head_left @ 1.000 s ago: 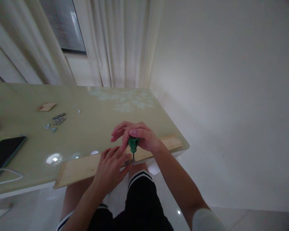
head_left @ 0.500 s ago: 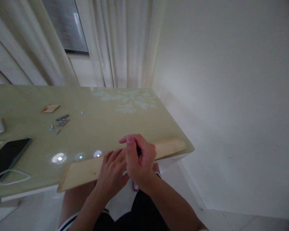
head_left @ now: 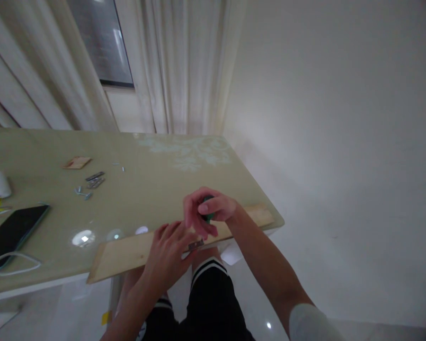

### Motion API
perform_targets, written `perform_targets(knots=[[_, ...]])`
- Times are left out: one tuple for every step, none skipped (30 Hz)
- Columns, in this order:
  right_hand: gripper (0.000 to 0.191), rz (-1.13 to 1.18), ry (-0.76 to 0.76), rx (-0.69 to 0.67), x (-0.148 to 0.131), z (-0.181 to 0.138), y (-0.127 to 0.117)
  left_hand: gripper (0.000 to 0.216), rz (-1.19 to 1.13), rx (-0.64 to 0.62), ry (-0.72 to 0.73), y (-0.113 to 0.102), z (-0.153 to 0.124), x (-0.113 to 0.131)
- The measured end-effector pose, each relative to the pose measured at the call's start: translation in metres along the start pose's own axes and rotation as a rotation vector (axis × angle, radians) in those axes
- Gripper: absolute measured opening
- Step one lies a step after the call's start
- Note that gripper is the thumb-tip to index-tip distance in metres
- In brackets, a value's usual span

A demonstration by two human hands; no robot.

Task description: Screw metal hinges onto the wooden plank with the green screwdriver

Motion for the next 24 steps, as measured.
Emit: perform_targets(knots=[[0.049, 0.008, -0.053, 0.084, -0.001, 0.005, -0.007, 0.023, -0.003, -0.001, -0.002, 0.0, 0.0, 0.0], [0.052, 0.031, -0.108, 0.186, 0.0, 0.01, -0.011, 0.023, -0.003, 0.0, -0.002, 0.0, 0.0, 0.0], [0.056, 0.028, -0.148, 0.288, 0.002, 0.014, -0.01, 0.023, -0.001, 0.002, -0.003, -0.001, 0.0, 0.001], [0.058, -0.003, -0.177, 0.393, 0.005, 0.017, -0.006, 0.023, -0.002, 0.003, -0.004, -0.001, 0.0, 0.001], [0.057, -0.073, -0.209, 0.503, 0.007, 0.017, 0.001, 0.023, -0.004, 0.001, -0.006, -0.002, 0.001, 0.001], [0.056, -0.174, -0.247, 0.626, 0.009, 0.015, 0.01, 0.023, -0.008, 0.0, -0.009, -0.003, 0.001, 0.002], [0.056, -0.26, -0.298, 0.774, 0.011, 0.01, 0.019, 0.023, -0.014, 0.0, -0.013, -0.004, 0.001, 0.002], [0.057, -0.332, -0.356, 0.929, 0.013, 0.003, 0.03, 0.023, -0.021, -0.003, -0.015, -0.004, 0.001, 0.002], [0.057, -0.399, -0.434, 1.093, 0.015, -0.006, 0.041, 0.024, -0.027, -0.007, -0.017, -0.005, 0.001, 0.002], [0.055, -0.453, -0.504, 1.213, 0.018, -0.015, 0.051, 0.025, -0.031, -0.011, -0.018, -0.005, 0.001, 0.001], [0.052, -0.498, -0.565, 1.272, 0.022, -0.021, 0.061, 0.027, -0.032, -0.016, -0.017, -0.005, 0.001, 0.001], [0.05, -0.521, -0.613, 1.313, 0.026, -0.027, 0.068, 0.03, -0.031, -0.021, -0.016, -0.005, 0.0, 0.001], [0.048, -0.516, -0.643, 1.322, 0.03, -0.03, 0.071, 0.033, -0.028, -0.025, -0.015, -0.004, 0.0, 0.0], [0.046, -0.482, -0.657, 1.297, 0.034, -0.033, 0.072, 0.035, -0.023, -0.029, -0.015, -0.004, -0.001, 0.0], [0.044, -0.423, -0.663, 1.245, 0.036, -0.034, 0.07, 0.035, -0.019, -0.031, -0.015, -0.003, -0.001, 0.0], [0.043, -0.352, -0.663, 1.171, 0.036, -0.035, 0.065, 0.033, -0.015, -0.036, -0.016, -0.003, -0.001, 0.0], [0.042, -0.278, -0.652, 1.065, 0.034, -0.035, 0.058, 0.03, -0.011, -0.04, -0.016, -0.003, -0.001, -0.001], [0.043, -0.216, -0.646, 0.953, 0.029, -0.034, 0.051, 0.026, -0.008, -0.045, -0.015, -0.002, 0.0, 0.0], [0.043, -0.177, -0.615, 0.849, 0.022, -0.034, 0.042, 0.024, -0.005, -0.049, -0.013, -0.002, 0.0, 0.0], [0.04, -0.149, -0.539, 0.702, 0.015, -0.031, 0.034, 0.023, 0.001, -0.049, -0.01, -0.003, 0.001, 0.0], [0.036, -0.118, -0.458, 0.54, 0.008, -0.028, 0.027, 0.023, 0.008, -0.046, -0.005, -0.003, 0.002, 0.0], [0.029, -0.068, -0.378, 0.391, 0.002, -0.025, 0.02, 0.024, 0.016, -0.04, 0.0, -0.004, 0.002, 0.001], [0.028, -0.025, -0.312, 0.259, -0.003, -0.022, 0.014, 0.026, 0.022, -0.033, 0.005, -0.004, 0.002, 0.001], [0.035, 0.009, -0.251, 0.139, -0.007, -0.018, 0.009, 0.027, 0.027, -0.026, 0.008, -0.004, 0.002, 0.001]])
Point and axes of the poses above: each hand's wrist, its own z-axis towards the middle knuckle, its own y-axis out of the palm, x = y × z, the point moved 4 cm from there along z, towards the middle knuckle, and after that the axes turned 4 degrees about z, right-handed, at the moved point
